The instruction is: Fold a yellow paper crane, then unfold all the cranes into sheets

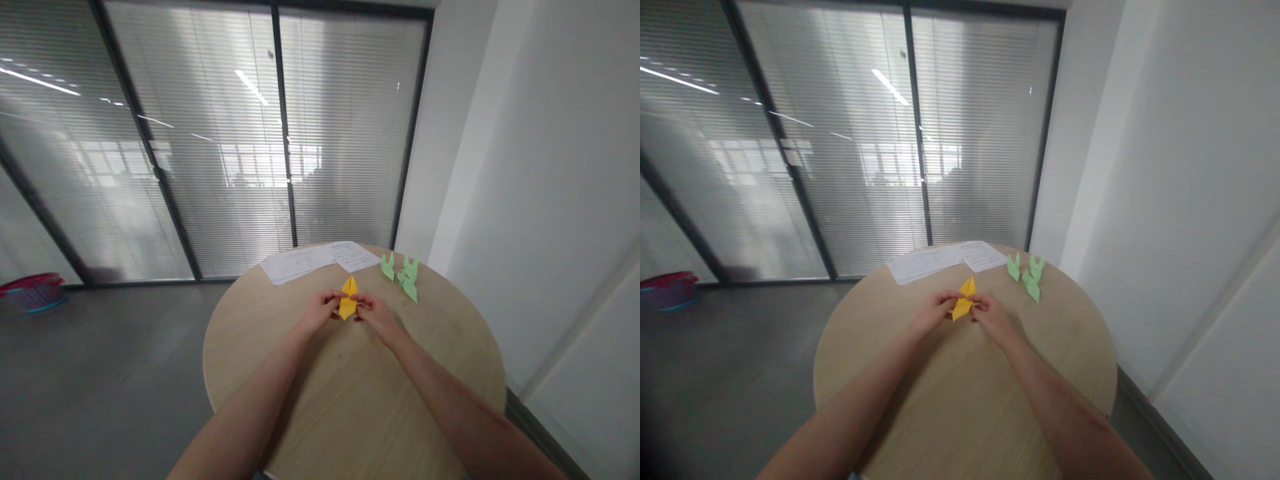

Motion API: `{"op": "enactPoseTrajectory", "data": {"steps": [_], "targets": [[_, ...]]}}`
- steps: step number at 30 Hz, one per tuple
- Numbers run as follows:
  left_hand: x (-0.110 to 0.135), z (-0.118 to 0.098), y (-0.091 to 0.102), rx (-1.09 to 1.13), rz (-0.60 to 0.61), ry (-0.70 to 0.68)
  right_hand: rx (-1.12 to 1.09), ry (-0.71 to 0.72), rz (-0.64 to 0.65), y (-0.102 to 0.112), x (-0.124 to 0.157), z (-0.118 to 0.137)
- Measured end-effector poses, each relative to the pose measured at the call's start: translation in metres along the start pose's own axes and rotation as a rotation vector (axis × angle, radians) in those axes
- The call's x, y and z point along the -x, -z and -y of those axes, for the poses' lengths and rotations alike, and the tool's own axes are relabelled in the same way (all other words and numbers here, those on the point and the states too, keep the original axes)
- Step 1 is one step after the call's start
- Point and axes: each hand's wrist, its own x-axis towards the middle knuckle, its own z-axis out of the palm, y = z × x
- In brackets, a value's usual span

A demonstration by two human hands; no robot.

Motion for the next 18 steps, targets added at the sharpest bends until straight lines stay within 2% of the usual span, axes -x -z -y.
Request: {"op": "enactPoseTrajectory", "data": {"steps": [12,18], "targets": [[0.0023,-0.0053,0.0022,-0.070,0.156,-0.078,0.062,0.062,-0.046,0.0031,0.0014,0.0037],[-0.0022,0.0007,0.0016,-0.084,0.084,-0.083,0.069,0.048,-0.039,-0.0014,0.0029,0.0063]]}}
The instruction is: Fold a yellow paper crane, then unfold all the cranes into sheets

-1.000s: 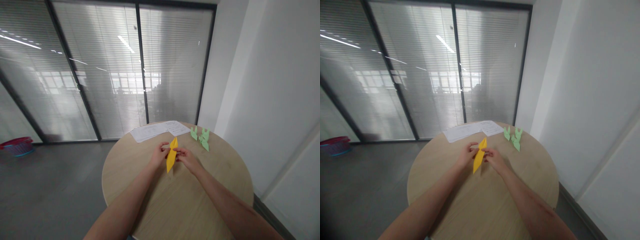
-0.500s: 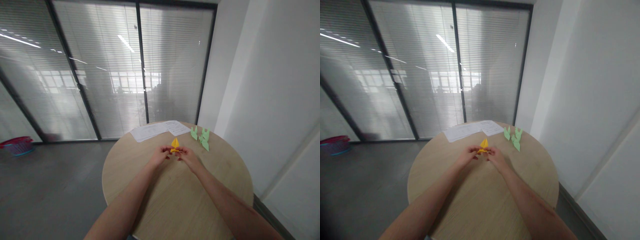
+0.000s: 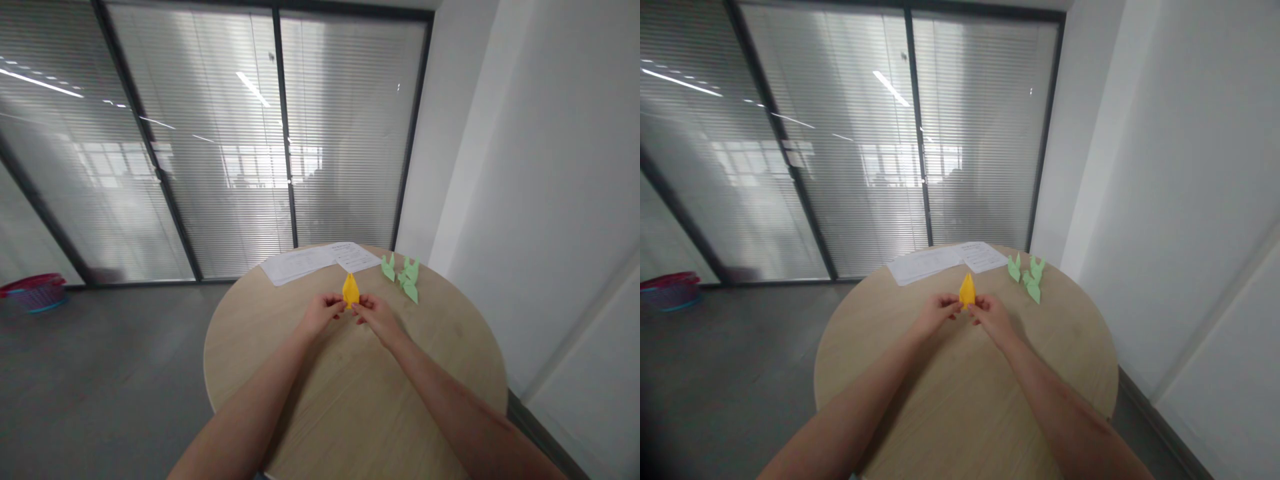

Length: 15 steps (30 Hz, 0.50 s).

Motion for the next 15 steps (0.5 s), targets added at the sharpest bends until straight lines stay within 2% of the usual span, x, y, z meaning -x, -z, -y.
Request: {"op": "enactPoseTrajectory", "data": {"steps": [6,12,15], "targets": [[-0.0011,0.0040,-0.0024,0.100,-0.107,0.012,-0.047,-0.023,-0.044,-0.0023,0.0011,0.0022],[-0.0007,0.0004,-0.0021,0.050,-0.078,0.030,-0.010,-0.046,0.057,-0.0010,0.0003,-0.0002],[-0.0007,0.0014,-0.0023,0.024,-0.096,0.038,-0.007,-0.061,0.058,-0.0011,0.0007,0.0007]]}}
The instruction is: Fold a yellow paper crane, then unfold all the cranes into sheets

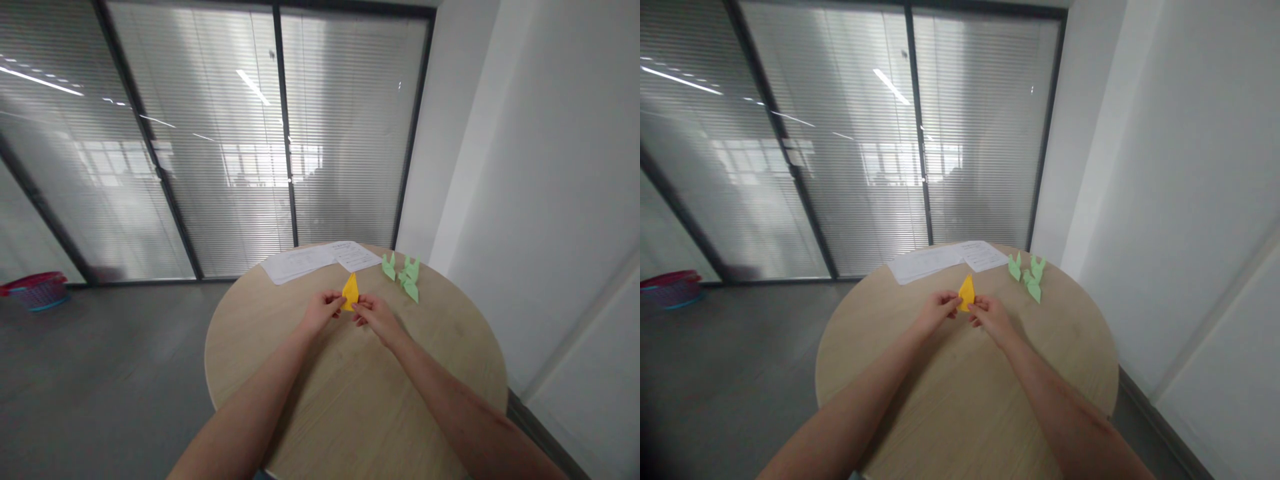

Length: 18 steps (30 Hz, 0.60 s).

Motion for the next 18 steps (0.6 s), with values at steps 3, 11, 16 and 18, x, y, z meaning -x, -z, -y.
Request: {"op": "enactPoseTrajectory", "data": {"steps": [3,11,16,18], "targets": [[0.000,0.001,0.000,-0.020,-0.021,-0.003,0.004,-0.029,0.002,0.000,0.000,0.001],[0.003,-0.001,-0.001,-0.012,0.023,0.010,-0.015,0.009,0.017,0.002,-0.002,-0.009],[0.005,-0.002,-0.001,0.009,0.026,0.011,-0.025,0.000,0.028,0.002,-0.001,-0.007],[0.005,-0.003,0.000,0.017,0.026,0.003,-0.020,0.009,0.026,0.001,-0.001,-0.006]]}}
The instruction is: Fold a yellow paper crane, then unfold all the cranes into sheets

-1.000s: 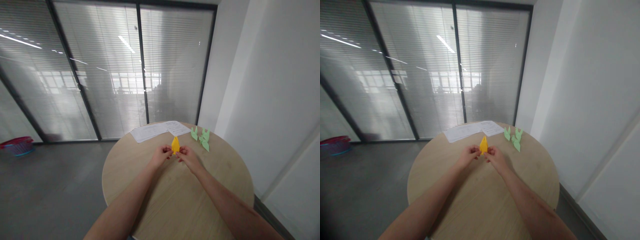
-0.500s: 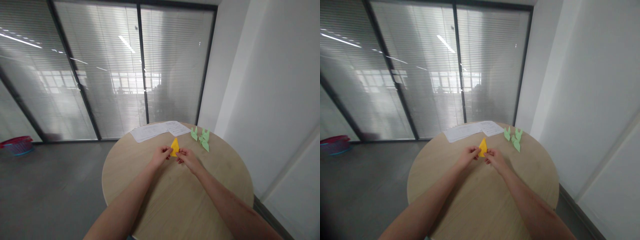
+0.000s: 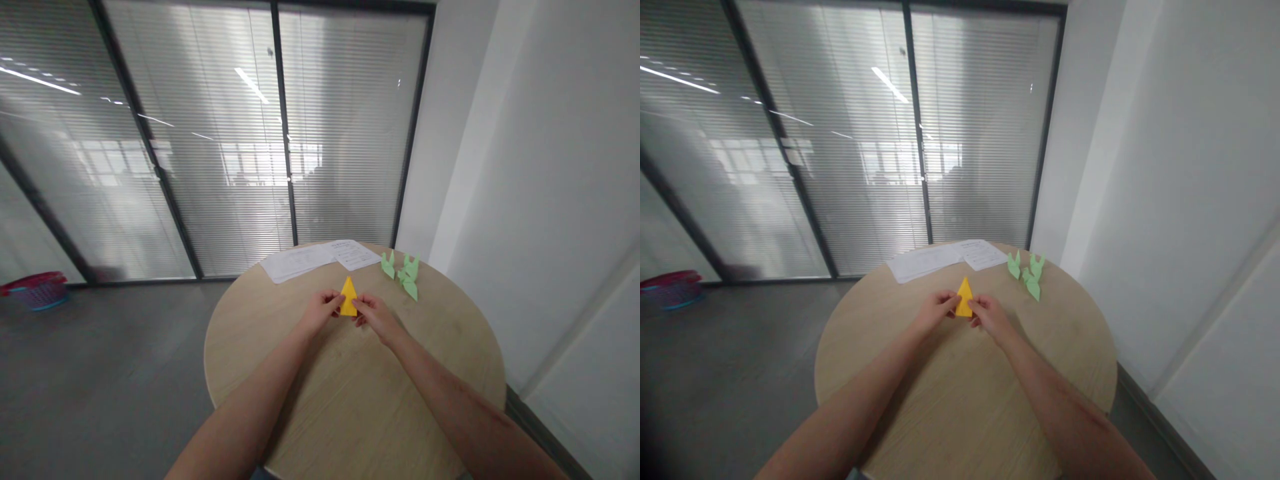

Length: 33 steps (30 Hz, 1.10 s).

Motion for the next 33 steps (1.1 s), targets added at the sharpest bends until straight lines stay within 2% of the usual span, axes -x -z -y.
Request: {"op": "enactPoseTrajectory", "data": {"steps": [4,10,18,33], "targets": [[0.000,-0.001,0.003,0.014,-0.015,-0.023,0.003,0.012,-0.004,-0.002,0.001,0.002],[0.000,-0.001,0.000,0.015,-0.013,0.017,-0.009,0.024,-0.031,-0.001,0.002,0.006],[0.000,-0.002,0.003,0.044,-0.028,-0.024,0.005,0.014,-0.033,-0.004,0.004,0.011],[-0.001,0.000,0.000,0.045,0.008,0.037,-0.011,0.001,-0.111,-0.001,-0.001,0.003]]}}
